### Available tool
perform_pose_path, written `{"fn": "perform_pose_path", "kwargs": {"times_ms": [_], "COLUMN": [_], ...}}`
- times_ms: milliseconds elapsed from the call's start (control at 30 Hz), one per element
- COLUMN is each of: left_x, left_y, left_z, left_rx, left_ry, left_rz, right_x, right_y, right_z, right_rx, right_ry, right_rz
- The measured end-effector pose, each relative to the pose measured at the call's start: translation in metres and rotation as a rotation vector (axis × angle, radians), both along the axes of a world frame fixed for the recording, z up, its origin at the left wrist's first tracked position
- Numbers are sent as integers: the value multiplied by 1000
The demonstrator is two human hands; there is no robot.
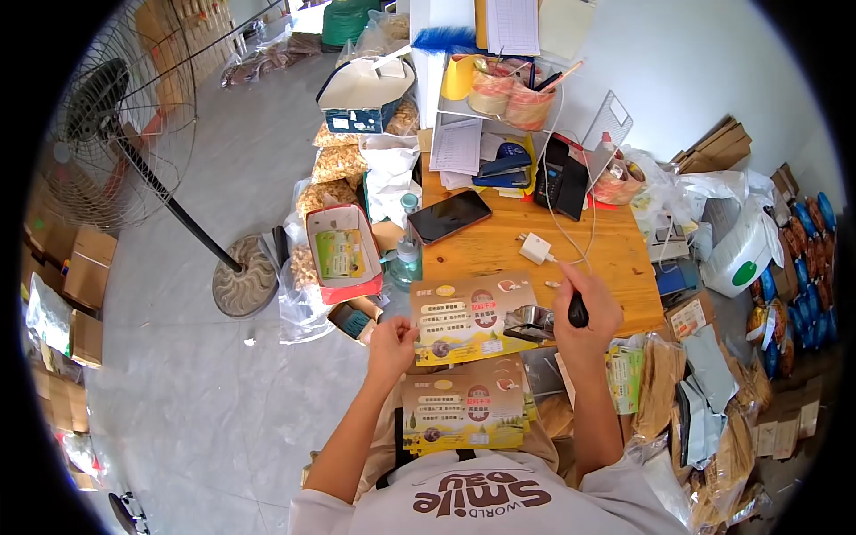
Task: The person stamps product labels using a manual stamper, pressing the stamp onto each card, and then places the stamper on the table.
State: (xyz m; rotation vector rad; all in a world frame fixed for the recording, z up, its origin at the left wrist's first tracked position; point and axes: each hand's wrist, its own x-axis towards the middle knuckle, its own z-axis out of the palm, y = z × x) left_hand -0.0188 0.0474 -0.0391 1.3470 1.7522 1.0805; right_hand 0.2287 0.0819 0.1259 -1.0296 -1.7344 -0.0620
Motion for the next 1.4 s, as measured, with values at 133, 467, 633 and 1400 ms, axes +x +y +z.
{"fn": "perform_pose_path", "kwargs": {"times_ms": [133, 467, 633, 1400], "left_x": [0, 4, 6, 5], "left_y": [-5, -85, -134, 8], "left_z": [5, 48, 25, 9], "left_rx": [64, -170, -325, -136], "left_ry": [-5, -48, 92, 10], "left_rz": [17, -40, -146, -22], "right_x": [10, -3, -38, -56], "right_y": [2, 18, 47, 50], "right_z": [-5, -4, -33, -15], "right_rx": [38, 139, 152, 101], "right_ry": [28, -27, -109, 57], "right_rz": [-55, -41, 173, 197]}}
